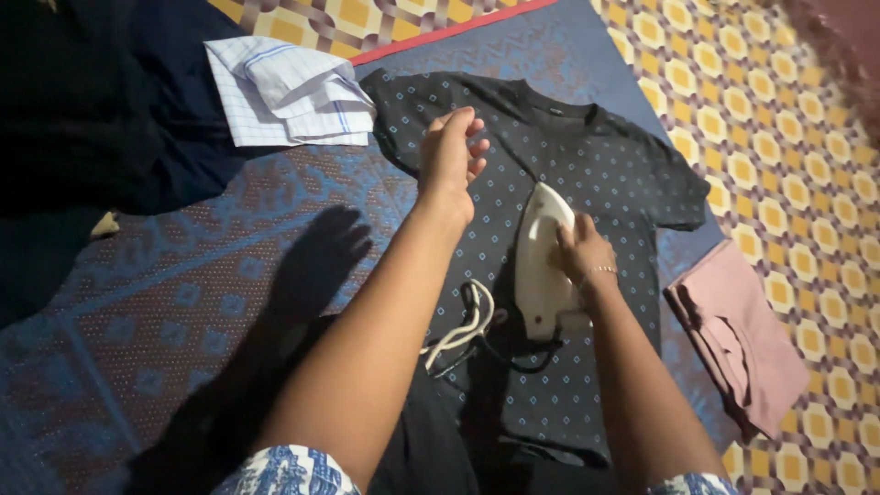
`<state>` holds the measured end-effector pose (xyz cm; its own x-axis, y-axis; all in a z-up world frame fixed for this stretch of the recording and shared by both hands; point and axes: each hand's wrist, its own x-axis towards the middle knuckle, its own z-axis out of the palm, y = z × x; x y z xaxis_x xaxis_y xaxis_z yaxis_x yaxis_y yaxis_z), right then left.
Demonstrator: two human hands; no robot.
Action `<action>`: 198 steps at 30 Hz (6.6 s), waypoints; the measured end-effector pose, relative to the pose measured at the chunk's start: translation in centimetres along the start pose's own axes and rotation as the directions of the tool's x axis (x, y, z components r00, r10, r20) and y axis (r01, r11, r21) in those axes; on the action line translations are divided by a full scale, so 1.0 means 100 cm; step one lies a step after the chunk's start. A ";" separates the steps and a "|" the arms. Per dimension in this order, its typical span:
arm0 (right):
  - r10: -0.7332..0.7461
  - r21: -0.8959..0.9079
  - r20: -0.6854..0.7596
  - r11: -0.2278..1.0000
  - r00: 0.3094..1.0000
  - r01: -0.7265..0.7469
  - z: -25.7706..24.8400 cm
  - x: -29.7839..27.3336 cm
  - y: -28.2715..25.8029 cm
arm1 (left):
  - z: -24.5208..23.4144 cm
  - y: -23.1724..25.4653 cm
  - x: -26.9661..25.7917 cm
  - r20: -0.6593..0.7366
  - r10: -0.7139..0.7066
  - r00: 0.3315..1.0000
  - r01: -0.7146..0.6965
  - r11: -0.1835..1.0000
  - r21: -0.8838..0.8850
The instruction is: The person irons a dark patterned shirt laid flat on a mat. They smooth the fabric, use a white iron to press the front and sleeves, then flip the shirt to iron the back before folding it.
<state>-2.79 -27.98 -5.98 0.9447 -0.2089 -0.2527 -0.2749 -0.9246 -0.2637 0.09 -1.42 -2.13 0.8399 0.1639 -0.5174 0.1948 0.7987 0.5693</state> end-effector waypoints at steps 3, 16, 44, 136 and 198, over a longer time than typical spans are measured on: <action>-0.004 0.035 -0.018 0.999 1.000 0.005 -0.006 -0.022 0.027 | 0.001 -0.006 -0.006 0.005 0.006 1.000 -0.006 0.999 0.043; -0.148 -0.019 0.057 0.989 0.987 0.150 -0.006 -0.005 -0.008 | 0.013 -0.026 -0.009 0.040 -0.014 0.999 0.013 1.000 0.018; -0.098 -0.053 0.156 0.993 0.983 0.108 0.011 -0.007 -0.038 | 0.011 -0.033 -0.007 0.018 -0.033 0.999 0.033 0.999 -0.007; -0.165 -0.015 -0.044 0.986 0.985 0.164 0.047 0.216 -0.098 | 0.031 -0.075 -0.018 0.051 -0.089 0.995 0.087 0.996 0.037; 0.128 0.042 0.116 0.990 0.985 -0.134 0.017 0.025 0.071 | 0.016 -0.069 -0.018 0.101 -0.079 0.992 0.058 0.979 0.195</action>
<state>-2.64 -34.56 -10.04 0.8745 -0.2870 -0.3910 -0.4059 -0.8743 -0.2660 -1.97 -8.10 -4.11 0.8686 0.0411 -0.4938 0.3386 0.6783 0.6521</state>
